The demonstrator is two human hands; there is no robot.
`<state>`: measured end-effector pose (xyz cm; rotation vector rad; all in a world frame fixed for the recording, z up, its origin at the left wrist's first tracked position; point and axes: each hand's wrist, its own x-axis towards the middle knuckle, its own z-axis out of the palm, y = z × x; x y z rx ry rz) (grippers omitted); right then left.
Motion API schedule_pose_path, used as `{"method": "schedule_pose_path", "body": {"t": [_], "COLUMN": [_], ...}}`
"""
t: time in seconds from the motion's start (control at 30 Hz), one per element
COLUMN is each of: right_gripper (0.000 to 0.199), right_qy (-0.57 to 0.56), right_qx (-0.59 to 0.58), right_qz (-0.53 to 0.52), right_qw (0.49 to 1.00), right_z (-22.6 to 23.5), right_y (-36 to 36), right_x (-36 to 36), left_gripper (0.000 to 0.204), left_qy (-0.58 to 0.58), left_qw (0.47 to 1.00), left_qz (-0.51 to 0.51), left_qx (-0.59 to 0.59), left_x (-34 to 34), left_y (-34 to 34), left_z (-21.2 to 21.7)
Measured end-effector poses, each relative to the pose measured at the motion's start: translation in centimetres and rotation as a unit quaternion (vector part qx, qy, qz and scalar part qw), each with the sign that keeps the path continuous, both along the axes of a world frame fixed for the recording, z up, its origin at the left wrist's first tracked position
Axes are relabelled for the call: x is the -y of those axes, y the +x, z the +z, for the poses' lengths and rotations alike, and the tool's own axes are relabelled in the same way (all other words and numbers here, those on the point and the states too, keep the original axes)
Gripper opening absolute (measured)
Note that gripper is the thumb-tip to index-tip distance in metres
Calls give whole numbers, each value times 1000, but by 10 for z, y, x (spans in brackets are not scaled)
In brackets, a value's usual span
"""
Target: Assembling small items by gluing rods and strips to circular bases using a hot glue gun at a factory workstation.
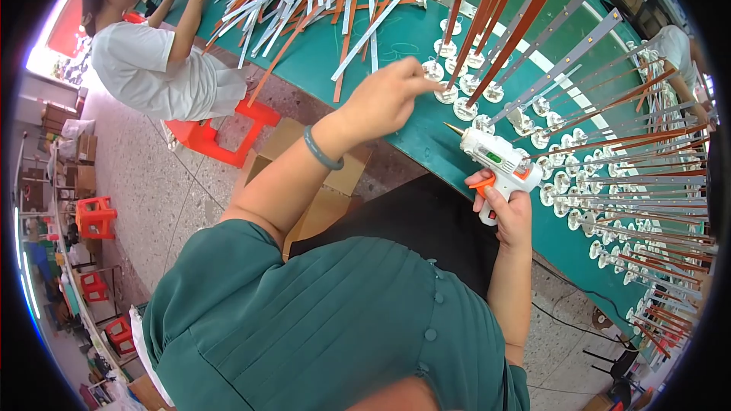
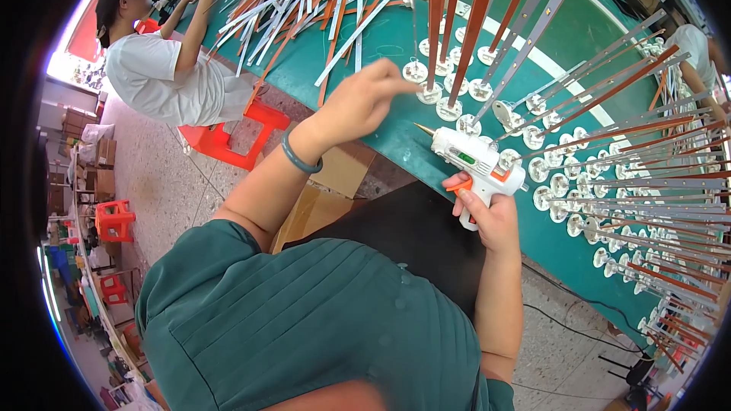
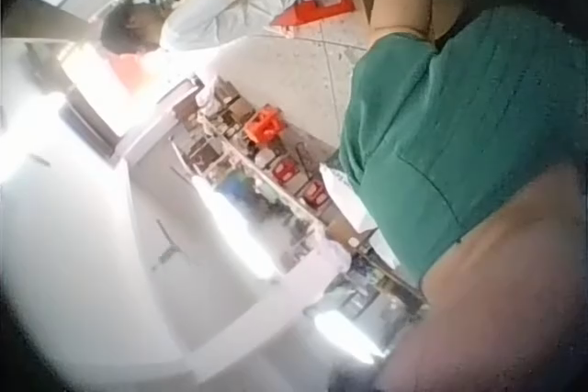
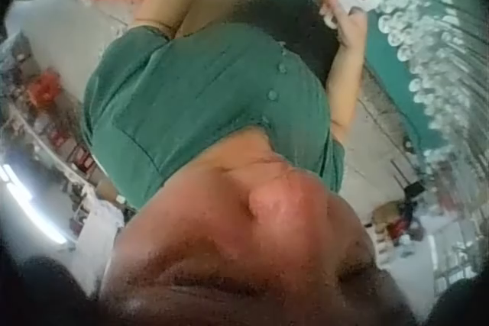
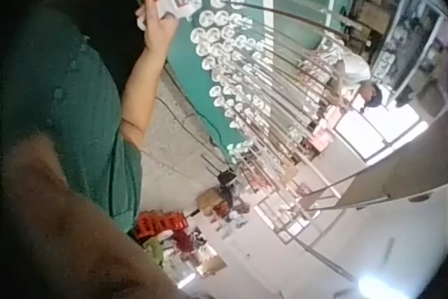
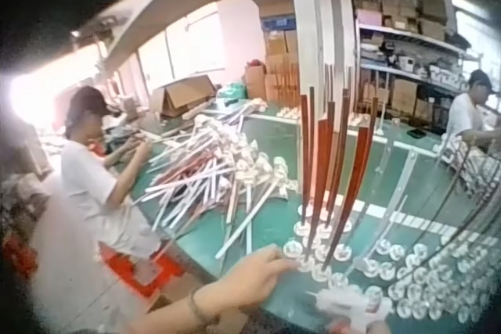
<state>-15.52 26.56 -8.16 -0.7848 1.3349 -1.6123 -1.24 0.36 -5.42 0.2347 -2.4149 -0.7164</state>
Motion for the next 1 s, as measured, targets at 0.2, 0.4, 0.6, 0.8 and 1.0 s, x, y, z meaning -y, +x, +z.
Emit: {"method": "schedule_pose_path", "body": {"t": [0.2,0.4,0.6,0.8,1.0], "right_gripper": [31,31,32,32,32], "right_qy": [1,-4,1,-8,-20], "right_qx": [-1,8,1,6,18], "right_qz": [-14,-10,-24,-29,-24], "right_qw": [1000,1000,1000,1000,999], "right_z": [0,-3,1,-3,-3], "right_y": [1,-1,3,0,1], "right_x": [-2,-3,-1,-4,-5], "left_gripper": [15,23,35,28,33], "left_qy": [-137,-88,-47,448,529], "left_qw": [928,957,960,892,814], "left_qz": [245,275,206,43,-183], "left_qx": [244,38,182,40,-153], "left_x": [52,109,116,122,130], "left_y": [66,46,-15,-25,18], "left_z": [17,20,-3,38,64]}}
